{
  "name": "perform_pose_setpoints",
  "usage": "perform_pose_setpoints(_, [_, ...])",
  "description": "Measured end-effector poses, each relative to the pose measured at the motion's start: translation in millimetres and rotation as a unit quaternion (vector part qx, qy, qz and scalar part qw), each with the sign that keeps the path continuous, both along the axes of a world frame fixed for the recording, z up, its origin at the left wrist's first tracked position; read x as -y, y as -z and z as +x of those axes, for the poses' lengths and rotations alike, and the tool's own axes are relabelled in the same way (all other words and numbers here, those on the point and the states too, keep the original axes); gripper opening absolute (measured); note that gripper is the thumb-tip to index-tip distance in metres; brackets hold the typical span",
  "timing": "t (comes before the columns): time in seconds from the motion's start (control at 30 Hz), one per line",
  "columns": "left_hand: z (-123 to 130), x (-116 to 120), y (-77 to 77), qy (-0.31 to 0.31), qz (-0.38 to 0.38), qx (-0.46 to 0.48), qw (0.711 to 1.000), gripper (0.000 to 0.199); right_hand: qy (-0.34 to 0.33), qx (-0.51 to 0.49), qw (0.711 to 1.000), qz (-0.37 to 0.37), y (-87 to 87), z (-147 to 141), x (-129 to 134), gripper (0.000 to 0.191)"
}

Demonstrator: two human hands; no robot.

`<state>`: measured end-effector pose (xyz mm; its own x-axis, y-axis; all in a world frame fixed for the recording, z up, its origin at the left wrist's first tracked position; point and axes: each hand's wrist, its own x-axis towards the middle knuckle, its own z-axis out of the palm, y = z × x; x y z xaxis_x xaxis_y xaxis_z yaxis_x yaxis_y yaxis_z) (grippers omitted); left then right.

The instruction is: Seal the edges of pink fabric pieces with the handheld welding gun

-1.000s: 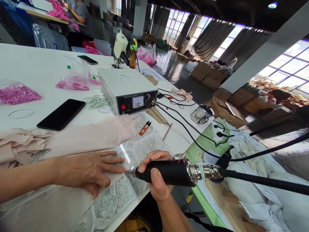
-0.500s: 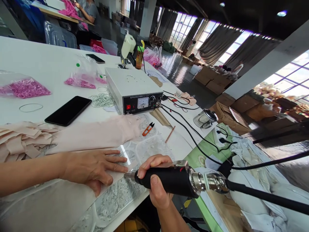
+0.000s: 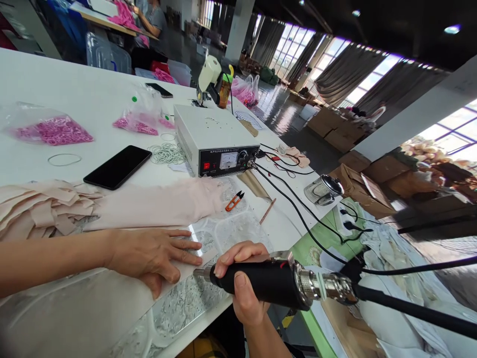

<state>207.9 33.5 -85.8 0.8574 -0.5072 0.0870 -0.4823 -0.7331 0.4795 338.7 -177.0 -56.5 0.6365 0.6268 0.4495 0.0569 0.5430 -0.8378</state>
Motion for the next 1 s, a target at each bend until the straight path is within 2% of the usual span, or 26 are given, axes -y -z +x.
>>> perform_pose_setpoints(0.47, [2.3, -3.1, 1.1, 0.007, -0.031, -0.010, 0.999, 0.023, -0.017, -0.003, 1.000, 0.001, -0.3, -10.0, 0.3, 0.015])
perform_pose_setpoints(0.77, [3.0, -3.3, 6.7, 0.019, -0.024, 0.005, 1.000, 0.026, -0.033, 0.028, 0.999, -0.006, -3.7, -10.4, 1.6, 0.013])
perform_pose_setpoints(1.0, [3.3, -5.1, 6.7, 0.035, 0.003, 0.023, 0.999, 0.027, 0.086, 0.019, 0.996, 0.027, -2.5, 1.1, 7.0, 0.014])
